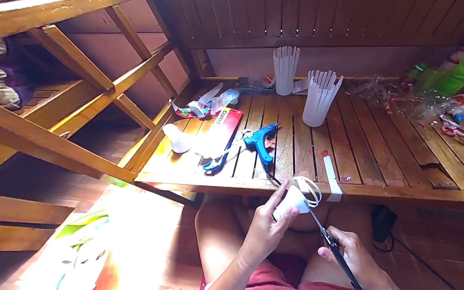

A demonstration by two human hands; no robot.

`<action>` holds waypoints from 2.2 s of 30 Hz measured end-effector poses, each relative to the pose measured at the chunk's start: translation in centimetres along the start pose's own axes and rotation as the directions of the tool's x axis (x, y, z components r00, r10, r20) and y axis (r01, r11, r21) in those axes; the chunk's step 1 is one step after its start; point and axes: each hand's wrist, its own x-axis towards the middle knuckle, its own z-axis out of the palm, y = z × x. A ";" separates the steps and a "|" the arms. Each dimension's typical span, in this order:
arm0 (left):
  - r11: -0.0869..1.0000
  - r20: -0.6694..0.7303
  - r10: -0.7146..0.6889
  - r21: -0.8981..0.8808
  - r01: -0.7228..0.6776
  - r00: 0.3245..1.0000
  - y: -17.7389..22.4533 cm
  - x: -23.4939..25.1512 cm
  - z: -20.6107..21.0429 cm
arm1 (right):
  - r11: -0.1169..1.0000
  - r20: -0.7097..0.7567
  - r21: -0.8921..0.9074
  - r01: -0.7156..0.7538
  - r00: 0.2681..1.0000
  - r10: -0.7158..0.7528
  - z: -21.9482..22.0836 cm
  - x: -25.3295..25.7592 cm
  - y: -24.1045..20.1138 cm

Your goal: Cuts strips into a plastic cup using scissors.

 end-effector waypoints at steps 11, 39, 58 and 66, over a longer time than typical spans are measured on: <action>0.861 0.029 0.302 0.420 -0.286 0.953 -1.6 -0.1 0.5 | 0.985 0.124 -0.079 -0.151 0.979 0.160 -0.8 0.3 -0.9; 0.840 0.033 0.320 0.453 -0.299 0.947 -1.4 0.0 0.4 | 0.998 -0.004 -0.040 -0.044 0.999 0.044 0.2 -0.2 -0.3; 1.000 -0.015 0.012 -0.006 -0.013 1.000 -0.4 -0.2 0.6 | 1.000 -0.045 -0.003 0.004 0.999 -0.005 0.7 -0.3 0.4; 0.924 0.037 0.239 0.297 -0.239 0.970 -1.6 -0.1 0.5 | 0.990 0.087 -0.050 -0.130 0.987 0.134 -0.3 -0.1 -0.4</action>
